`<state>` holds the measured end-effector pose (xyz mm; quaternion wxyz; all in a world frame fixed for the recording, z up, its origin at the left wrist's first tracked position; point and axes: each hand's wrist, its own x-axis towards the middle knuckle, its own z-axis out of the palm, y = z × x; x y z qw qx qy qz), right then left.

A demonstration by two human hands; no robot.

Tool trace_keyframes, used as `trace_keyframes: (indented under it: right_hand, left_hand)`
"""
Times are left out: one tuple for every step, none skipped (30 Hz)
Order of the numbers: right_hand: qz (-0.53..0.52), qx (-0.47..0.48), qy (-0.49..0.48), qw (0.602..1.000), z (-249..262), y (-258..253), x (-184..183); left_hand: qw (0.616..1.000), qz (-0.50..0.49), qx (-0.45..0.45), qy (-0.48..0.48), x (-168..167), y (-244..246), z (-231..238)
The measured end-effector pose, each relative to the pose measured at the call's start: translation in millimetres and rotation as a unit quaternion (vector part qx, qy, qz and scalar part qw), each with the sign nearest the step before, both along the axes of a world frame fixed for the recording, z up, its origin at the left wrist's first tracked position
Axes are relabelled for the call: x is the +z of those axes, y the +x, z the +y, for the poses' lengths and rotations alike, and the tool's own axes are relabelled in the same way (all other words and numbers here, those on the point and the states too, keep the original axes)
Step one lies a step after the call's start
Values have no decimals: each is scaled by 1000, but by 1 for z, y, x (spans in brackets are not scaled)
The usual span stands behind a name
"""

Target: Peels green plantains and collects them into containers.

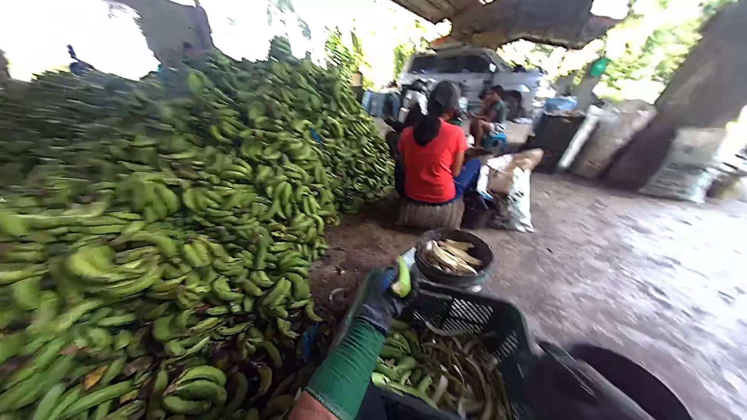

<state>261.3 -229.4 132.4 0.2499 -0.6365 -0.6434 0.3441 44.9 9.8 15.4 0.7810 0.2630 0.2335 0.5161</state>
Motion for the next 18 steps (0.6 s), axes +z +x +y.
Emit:
trace_keyframes:
  right_hand:
    - [-42,15,23,999,24,2,-21]
    - [-82,29,46,995,46,0,-38]
    - [-124,40,40,991,67,-8,-45]
    - [-169,42,12,985,87,-21,-46]
    - [-212,41,-20,976,104,-35,-44]
    - [-241,43,-39,969,119,-47,-46]
    - [-261,47,-45,963,130,-54,-51]
    - [-277,55,-37,958,139,-59,-59]
    - [-286,67,-23,956,144,-62,-67]
    - [-289,76,-15,954,146,-65,-70]
    - [-291,80,-11,953,146,-66,-70]
    - [-297,79,-7,952,147,-68,-72]
    - [-304,72,-6,950,149,-69,-73]
    - [-309,59,-9,949,152,-70,-74]
    - [-311,41,-13,949,156,-69,-76]
    - [-309,20,-19,951,161,-67,-81]
    - [-301,-5,-15,954,166,-63,-88]
    - [-293,-27,-7,956,171,-58,-94]
  left_hand:
    - [1000,25,-11,15,-7,1,2]
    - [997,67,-21,40,-13,3,2]
    - [989,124,-23,79,-15,6,-1]
    - [977,178,-15,119,-14,9,-4]
    - [963,218,-3,161,-13,12,-6]
    - [948,247,9,201,-13,14,-9]
    - [933,271,29,236,-11,16,-13]
    - [918,292,45,266,-10,16,-16]
    - [902,315,57,291,-10,16,-17]
    - [889,333,69,307,-10,16,-16]
    - [880,347,79,314,-10,16,-15]
    - [874,360,87,315,-8,16,-16]
    - [870,371,93,312,-5,17,-18]
    - [866,383,97,306,-3,18,-22]
    - [863,399,94,296,-2,21,-27]
    - [863,414,82,279,-2,25,-33]
    - [864,426,68,258,-3,28,-37]
    - [869,432,52,237,-4,32,-40]
